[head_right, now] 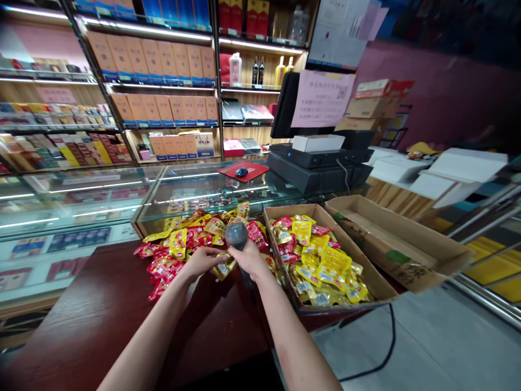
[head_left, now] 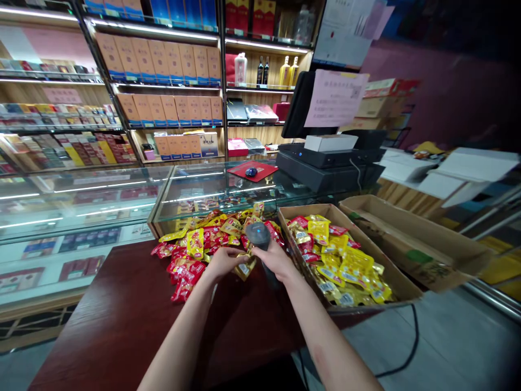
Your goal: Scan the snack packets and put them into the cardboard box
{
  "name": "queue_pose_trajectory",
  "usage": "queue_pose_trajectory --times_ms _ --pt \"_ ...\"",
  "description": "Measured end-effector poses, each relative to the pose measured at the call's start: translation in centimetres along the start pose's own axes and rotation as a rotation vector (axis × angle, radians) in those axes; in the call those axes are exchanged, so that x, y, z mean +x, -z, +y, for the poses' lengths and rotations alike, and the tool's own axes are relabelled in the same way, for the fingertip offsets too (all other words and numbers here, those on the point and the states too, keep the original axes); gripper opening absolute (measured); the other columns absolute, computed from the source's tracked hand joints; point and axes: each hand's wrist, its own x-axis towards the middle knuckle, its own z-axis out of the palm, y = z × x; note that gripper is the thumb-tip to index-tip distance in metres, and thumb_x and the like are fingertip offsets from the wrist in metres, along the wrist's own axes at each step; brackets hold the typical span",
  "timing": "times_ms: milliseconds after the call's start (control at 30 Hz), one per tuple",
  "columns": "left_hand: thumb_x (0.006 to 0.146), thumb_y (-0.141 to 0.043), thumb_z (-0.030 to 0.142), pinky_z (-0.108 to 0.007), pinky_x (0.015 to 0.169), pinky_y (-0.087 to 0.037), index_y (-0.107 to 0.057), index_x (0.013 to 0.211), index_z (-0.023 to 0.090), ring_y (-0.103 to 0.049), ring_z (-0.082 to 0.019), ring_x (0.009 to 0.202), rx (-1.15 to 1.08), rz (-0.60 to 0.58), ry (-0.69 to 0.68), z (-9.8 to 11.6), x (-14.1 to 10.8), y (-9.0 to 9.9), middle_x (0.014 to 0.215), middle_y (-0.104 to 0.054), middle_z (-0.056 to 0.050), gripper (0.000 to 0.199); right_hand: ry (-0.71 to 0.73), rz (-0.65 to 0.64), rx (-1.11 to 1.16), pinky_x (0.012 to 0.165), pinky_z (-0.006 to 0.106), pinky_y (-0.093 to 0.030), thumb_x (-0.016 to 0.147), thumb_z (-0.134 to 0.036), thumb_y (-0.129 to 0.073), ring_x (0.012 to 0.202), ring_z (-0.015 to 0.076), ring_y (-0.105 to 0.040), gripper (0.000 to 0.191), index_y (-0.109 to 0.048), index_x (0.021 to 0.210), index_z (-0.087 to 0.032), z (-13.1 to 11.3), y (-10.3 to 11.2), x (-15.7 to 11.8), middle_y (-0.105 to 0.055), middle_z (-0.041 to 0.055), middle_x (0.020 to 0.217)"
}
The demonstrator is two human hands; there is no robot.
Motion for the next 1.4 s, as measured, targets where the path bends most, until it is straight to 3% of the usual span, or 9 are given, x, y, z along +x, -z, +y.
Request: queue_pose_trajectory --times_ms 133,233,400,500,667,833,967,1167,1400 --pt "0.06 -0.075 0.039 -0.022 0.059 -0.042 -0.073 0.091 0.013 -0.059 -0.013 0.063 -0.04 -0.073 -0.031 2.2 -0.8 2.1 0.072 -0.069 -0.003 0.041 0.211 -0.142 -0.126 0.08 0.032 -0.045 0.066 -0.019 -0.062 0.087 0.0205 -0.06 0.026 -0.067 0.091 -0.017 -2.8 -1.2 1.6 -0.069 0.003 0.089" --pt "0.061 -0.074 0.036 -0.019 0.048 -0.035 -0.072 0.089 0.013 -0.049 -0.008 0.05 -0.028 -0.101 -0.051 3.1 -0.8 3.9 0.059 -0.063 0.001 0.036 0.247 -0.204 -0.178 0.078 0.033 -0.046 0.062 -0.018 -0.065 0.083 0.0218 -0.061 0.025 -0.068 0.087 -0.018 -4.6 -2.3 2.4 -0.07 0.003 0.084" --pt "0.058 -0.077 0.039 -0.018 0.044 -0.03 -0.069 0.087 0.016 -0.045 -0.006 0.048 -0.084 -0.116 -0.027 3.6 -0.2 6.9 0.064 -0.063 0.002 0.038 0.282 -0.077 -0.107 0.083 0.034 -0.046 0.063 -0.018 -0.064 0.089 0.0219 -0.061 0.03 -0.066 0.093 -0.018 -6.2 -4.2 1.8 -0.069 0.0038 0.094" --pt "0.051 -0.081 0.039 -0.018 0.048 -0.036 -0.067 0.082 0.015 -0.051 -0.008 0.054 -0.145 -0.049 0.008 3.9 0.6 8.4 0.067 -0.064 0.0 0.042 0.217 0.015 -0.003 0.087 0.035 -0.045 0.067 -0.021 -0.062 0.091 0.0206 -0.061 0.029 -0.065 0.096 -0.017 -6.5 -4.8 0.1 -0.069 0.0043 0.095" --pt "0.044 -0.085 0.036 -0.019 0.051 -0.039 -0.065 0.082 0.013 -0.053 -0.009 0.058 -0.183 0.023 0.02 4.7 2.3 10.2 0.07 -0.064 -0.001 0.048 -0.017 -0.039 0.247 0.081 0.035 -0.049 0.068 -0.026 -0.065 0.085 0.0209 -0.064 0.023 -0.065 0.089 -0.016 -5.5 -5.7 -3.2 -0.069 0.0049 0.087" --pt "0.045 -0.084 0.036 -0.02 0.051 -0.038 -0.065 0.081 0.013 -0.053 -0.008 0.057 -0.216 0.016 0.002 5.2 3.6 10.6 0.07 -0.064 -0.001 0.047 -0.271 -0.105 0.426 0.051 0.028 -0.05 0.065 -0.03 -0.066 0.064 0.019 -0.065 0.027 -0.057 0.086 -0.016 -3.7 -7.1 -4.5 -0.065 0.0037 0.079" --pt "0.047 -0.084 0.036 -0.019 0.05 -0.037 -0.065 0.082 0.014 -0.051 -0.007 0.056 -0.236 -0.011 -0.019 5.3 4.3 10.4 0.072 -0.064 0.0 0.046 -0.262 -0.129 0.332 0.036 0.02 -0.039 0.067 -0.033 -0.063 0.046 0.0135 -0.057 0.023 -0.052 0.079 -0.017 -2.8 -7.6 -4.8 -0.058 -0.0017 0.06" --pt "0.046 -0.084 0.036 -0.019 0.049 -0.035 -0.065 0.083 0.014 -0.05 -0.006 0.053 -0.221 0.005 -0.023 5.1 4.8 10.4 0.07 -0.064 0.001 0.047 -0.137 -0.097 0.145 0.04 0.02 -0.038 0.072 -0.036 -0.059 0.04 0.0095 -0.049 0.02 -0.052 0.069 -0.017 -2.0 -7.6 -5.3 -0.052 -0.0035 0.049" --pt "0.045 -0.085 0.035 -0.019 0.05 -0.039 -0.065 0.086 0.013 -0.055 -0.009 0.057 -0.205 0.021 0.02 5.0 4.8 10.0 0.073 -0.066 -0.002 0.05 -0.175 -0.11 0.184 0.038 0.022 -0.036 0.073 -0.039 -0.059 0.036 0.0101 -0.044 0.022 -0.051 0.068 -0.019 -2.2 -7.5 -5.3 -0.049 -0.005 0.044"
